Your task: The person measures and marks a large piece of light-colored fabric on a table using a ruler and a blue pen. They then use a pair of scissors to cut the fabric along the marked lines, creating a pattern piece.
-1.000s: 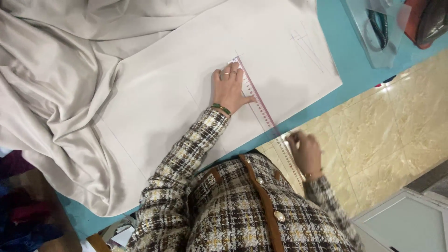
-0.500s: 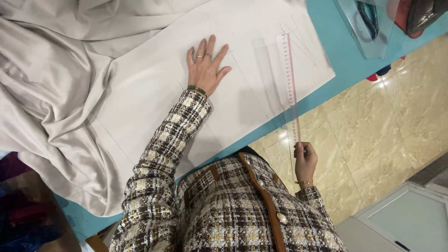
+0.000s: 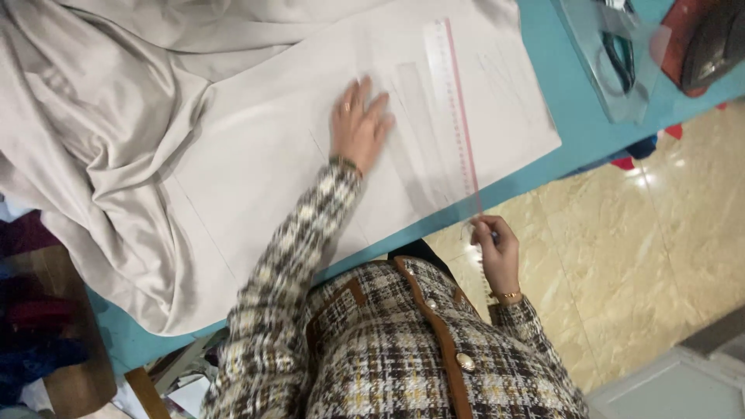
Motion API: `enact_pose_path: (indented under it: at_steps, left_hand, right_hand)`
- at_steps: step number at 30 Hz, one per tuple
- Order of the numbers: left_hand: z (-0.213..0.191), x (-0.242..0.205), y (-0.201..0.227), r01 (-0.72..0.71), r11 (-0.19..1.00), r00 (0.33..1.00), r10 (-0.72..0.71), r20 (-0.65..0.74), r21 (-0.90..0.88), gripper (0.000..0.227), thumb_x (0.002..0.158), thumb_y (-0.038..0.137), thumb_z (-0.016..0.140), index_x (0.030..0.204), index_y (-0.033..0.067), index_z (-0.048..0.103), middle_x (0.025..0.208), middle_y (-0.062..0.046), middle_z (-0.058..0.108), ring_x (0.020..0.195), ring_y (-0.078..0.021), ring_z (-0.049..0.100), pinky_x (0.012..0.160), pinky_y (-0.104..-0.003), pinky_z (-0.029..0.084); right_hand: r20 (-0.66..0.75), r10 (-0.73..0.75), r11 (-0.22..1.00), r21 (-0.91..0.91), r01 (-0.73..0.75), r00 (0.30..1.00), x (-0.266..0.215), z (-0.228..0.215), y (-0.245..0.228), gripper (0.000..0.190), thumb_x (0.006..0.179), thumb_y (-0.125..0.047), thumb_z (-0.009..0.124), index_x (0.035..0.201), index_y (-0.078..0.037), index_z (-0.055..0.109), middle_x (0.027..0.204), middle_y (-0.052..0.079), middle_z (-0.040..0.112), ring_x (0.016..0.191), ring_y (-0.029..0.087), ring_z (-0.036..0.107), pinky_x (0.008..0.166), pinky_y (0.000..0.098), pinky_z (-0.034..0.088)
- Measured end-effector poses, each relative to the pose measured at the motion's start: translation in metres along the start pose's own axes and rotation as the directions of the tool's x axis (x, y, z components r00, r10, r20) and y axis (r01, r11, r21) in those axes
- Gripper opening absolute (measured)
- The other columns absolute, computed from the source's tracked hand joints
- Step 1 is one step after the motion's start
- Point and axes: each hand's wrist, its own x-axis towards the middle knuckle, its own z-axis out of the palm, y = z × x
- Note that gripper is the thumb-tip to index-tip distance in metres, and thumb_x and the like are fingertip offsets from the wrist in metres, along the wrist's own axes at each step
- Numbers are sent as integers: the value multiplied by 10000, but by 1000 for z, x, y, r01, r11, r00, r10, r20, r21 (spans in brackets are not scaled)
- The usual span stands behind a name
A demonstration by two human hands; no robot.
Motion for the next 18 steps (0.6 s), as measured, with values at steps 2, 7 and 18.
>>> enact_pose_path:
  at_steps: [2,7,18]
  left_hand:
    - [-23,-28,38,81,925,997,-68,48,-372,380,1062,307,566,1367,89,627,1505,-200,462,1419,-409,404,1164,-572,328]
    - [-69,-66,118,318,197,926,-274,260,-927,340,1096,307,478,1309,81,618,1214,-131,715,1172,-260,684,1010,-401,553]
    - [-237,-244,116,48,862,20,-505,-863,-504,331,1174,250,399,1253,-38,541,663,-218,481,458,-266,458,539,-329,416]
  right_hand:
    - [67,-49,999,-8,49,997,29,10,-8,177,1051,-129,568,1136,-23,682,874,135,684,747,212,650,687,343,530]
    - [364,-253,967,84,239,896,84,50,-63,185,981,-46,657,1157,-41,715,970,139,759,768,225,726,745,381,606]
    - [772,-473,833,235,500,425,175,29,-48,236,1058,-109,526,1200,-73,711,941,123,680,855,233,615,772,361,505]
